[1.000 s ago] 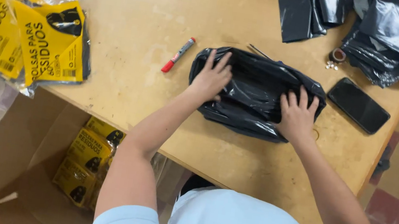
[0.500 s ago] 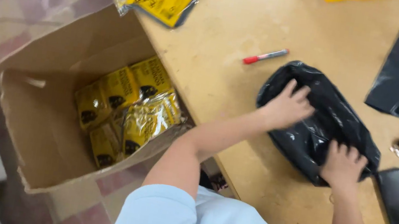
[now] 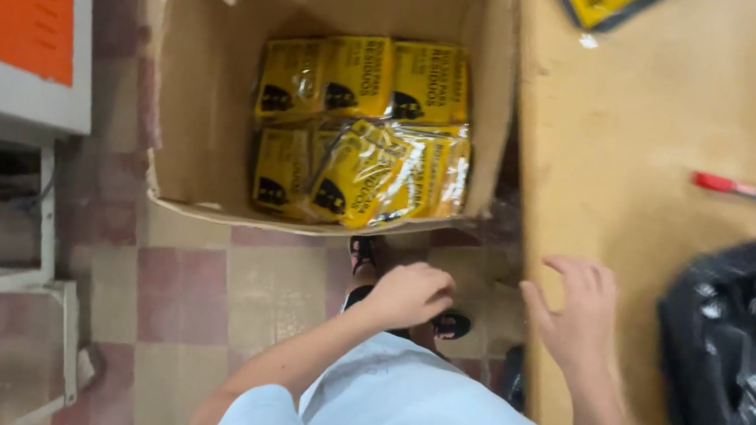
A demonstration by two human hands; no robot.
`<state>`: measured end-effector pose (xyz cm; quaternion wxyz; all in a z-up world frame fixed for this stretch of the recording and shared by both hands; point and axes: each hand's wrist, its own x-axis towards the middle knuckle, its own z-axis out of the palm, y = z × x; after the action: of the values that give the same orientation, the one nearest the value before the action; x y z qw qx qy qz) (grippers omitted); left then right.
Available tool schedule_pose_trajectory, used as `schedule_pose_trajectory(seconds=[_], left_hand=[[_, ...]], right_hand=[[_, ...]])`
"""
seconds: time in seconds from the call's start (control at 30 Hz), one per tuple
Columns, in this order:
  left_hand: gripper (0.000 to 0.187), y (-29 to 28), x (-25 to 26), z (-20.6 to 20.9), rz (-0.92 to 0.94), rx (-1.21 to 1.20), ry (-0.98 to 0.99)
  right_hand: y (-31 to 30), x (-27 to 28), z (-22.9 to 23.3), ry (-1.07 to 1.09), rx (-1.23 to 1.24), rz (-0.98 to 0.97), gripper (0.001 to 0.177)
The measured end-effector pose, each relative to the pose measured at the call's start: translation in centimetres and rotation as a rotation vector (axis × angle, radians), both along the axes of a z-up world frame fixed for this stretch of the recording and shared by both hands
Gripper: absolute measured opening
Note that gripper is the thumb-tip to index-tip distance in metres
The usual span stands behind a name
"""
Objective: The person organizes and stacks plastic bags on a table, placing them into a larger black plastic bag before tying it closed.
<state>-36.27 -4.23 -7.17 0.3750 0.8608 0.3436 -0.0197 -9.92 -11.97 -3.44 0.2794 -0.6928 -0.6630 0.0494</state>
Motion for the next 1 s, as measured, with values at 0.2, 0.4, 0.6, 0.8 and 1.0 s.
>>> schedule_pose_trajectory(seconds=[0.2, 0.4, 0.6, 0.8, 1.0], left_hand=[[0.023, 10.0, -11.5, -5.8, 0.193, -0.052, 0.064], [0.025, 18.8, -18.0, -15.5, 0.05, -0.054, 0.326], [0.029, 21.5, -15.0, -34.0, -0.119, 0.039, 0.459], [0.026, 27.2, -9.2, -34.7, -0.08, 0.166, 0.381], [0.046, 30.9, -3.1, -44.8, -0.258, 0.093, 0.495]], right_hand=[[12.8, -10.5, -4.9, 0.112, -0.428, 0.172, 0.05], [24.0, -15.3, -18.8, -0.101, -0.91, 0.248, 0.082], [29.1, -15.0, -33.4, -0.229, -1.169, 0.272, 0.115], [33.3, -12.9, -44.8, -0.296, -1.195, 0.282, 0.132], [40.8, -11.1, -49.9, -0.342, -1.166, 0.302, 0.125]])
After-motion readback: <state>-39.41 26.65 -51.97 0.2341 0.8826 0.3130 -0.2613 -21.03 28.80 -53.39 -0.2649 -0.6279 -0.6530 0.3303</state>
